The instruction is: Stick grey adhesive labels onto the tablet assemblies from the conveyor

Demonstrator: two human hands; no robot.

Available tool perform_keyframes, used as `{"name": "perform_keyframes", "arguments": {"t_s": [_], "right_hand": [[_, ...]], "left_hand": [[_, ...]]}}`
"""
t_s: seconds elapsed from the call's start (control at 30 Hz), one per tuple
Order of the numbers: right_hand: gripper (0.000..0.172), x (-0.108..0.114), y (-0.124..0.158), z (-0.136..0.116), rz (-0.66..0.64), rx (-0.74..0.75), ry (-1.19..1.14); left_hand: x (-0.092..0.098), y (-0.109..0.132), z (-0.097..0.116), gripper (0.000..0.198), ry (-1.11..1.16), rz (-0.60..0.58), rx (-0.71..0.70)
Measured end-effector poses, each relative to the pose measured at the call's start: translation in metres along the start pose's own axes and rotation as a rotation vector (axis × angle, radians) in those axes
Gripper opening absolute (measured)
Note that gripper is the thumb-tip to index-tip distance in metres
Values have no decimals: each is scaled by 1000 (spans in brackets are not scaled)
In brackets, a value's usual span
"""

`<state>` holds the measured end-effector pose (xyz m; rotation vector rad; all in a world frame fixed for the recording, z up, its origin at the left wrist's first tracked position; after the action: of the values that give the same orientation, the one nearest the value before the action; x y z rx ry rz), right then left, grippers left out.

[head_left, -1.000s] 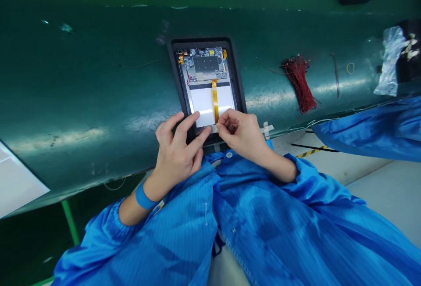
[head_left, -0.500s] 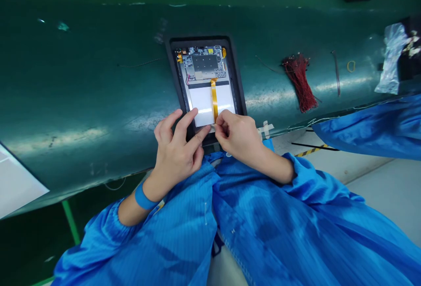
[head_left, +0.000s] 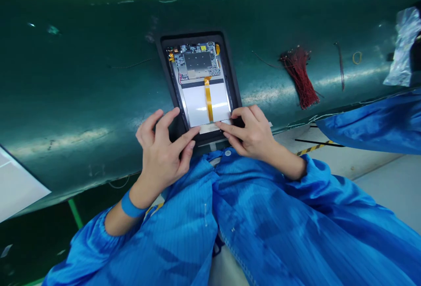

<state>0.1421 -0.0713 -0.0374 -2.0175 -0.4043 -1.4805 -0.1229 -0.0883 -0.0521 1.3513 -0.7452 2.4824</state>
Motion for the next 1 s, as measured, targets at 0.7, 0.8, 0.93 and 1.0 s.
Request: {"name": "perform_keyframes", "arguments": {"t_s": [0.7,0.8,0.93,1.0], "right_hand": [[28,-11,17,29,185,246,-80],[26,-11,17,29,163,239,-110],[21,-11,16,27,209,288,-75],[17,-11,16,27,268,323,-58]], "left_hand": [[58,-89,-127,26,-247,-56,671],[58,-94,-139,29,-258,-152,704],[53,-98,-144,49,-294,-233,650],[53,-101,-153,52,-372,-237,702]]}}
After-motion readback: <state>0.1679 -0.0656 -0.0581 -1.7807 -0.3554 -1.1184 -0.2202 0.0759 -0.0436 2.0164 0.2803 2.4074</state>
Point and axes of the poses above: each hand's wrist, its own y-axis away from the middle knuckle, its own x-axis out of the back of the hand, z = x × y, the point moved 1 cm from there along -y, towards the middle knuckle, and after that the axes turned 2 degrees about y, right-handed, at the moved point
